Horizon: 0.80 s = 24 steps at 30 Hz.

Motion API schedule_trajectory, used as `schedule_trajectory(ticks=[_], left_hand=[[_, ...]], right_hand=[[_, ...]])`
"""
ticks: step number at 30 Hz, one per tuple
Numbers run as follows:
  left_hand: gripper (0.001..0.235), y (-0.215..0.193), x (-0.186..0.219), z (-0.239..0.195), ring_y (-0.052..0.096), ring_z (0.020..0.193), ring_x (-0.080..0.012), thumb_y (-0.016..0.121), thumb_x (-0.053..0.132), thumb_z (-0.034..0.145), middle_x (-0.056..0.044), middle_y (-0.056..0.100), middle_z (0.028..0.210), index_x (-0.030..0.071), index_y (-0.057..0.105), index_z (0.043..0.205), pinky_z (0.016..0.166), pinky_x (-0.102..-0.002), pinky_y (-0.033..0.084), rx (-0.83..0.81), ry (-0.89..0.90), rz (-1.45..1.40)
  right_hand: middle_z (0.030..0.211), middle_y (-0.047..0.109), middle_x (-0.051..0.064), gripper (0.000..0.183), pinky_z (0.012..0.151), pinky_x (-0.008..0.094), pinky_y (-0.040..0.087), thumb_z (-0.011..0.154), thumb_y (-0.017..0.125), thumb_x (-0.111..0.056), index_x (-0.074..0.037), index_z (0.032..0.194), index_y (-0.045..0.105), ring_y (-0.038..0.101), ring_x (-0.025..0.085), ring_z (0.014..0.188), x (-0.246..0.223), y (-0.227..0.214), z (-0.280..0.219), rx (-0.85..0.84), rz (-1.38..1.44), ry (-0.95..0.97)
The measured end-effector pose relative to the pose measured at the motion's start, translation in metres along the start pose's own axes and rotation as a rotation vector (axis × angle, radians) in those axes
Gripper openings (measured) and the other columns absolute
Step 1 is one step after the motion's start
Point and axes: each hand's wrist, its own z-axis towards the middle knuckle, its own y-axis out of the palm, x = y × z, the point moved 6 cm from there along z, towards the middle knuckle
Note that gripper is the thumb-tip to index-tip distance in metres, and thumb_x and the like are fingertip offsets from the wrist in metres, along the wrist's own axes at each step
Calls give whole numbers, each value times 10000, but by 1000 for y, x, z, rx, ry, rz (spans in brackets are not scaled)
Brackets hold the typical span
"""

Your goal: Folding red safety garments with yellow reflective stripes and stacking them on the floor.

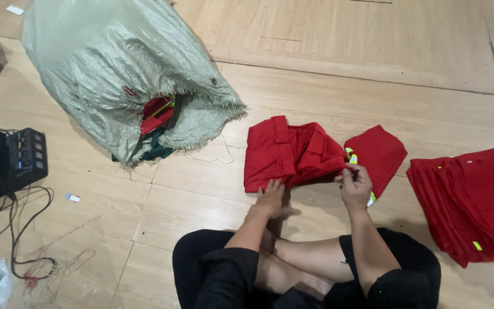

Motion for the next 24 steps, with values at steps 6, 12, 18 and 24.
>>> schedule_trajectory(ticks=[6,12,18,24], left_hand=[[935,28,-86,91,308,1506,-459,777,445,886,-305,296,1627,41,325,1599,1213,-619,298,757,117,-453],[715,20,-147,92,304,1486,-498,784,144,901,-381,325,1554,22,466,1530,1258,-538,261,1275,-26,-1097],[992,35,-183,76,-7,1547,-512,780,245,906,-374,-81,1649,-34,162,1629,1286,-588,98,1349,-568,-1211],[910,71,-207,140,45,1560,-497,794,312,889,-350,38,1662,94,313,1630,1275,-559,74,1080,-500,-1010]], right_hand=[[917,624,183,148,701,417,637,1043,544,102,65,1169,614,718,303,759,22,-21,9,195,35,-18],[970,539,99,143,742,354,658,1037,562,80,11,1153,610,709,260,798,-8,-30,13,374,37,19],[1067,535,61,198,799,238,609,1036,571,60,-59,1183,627,571,122,981,8,-50,18,480,-69,25],[1638,83,211,422,1135,435,501,1044,577,168,11,1433,631,462,364,1375,-18,-36,12,350,-405,-160]])
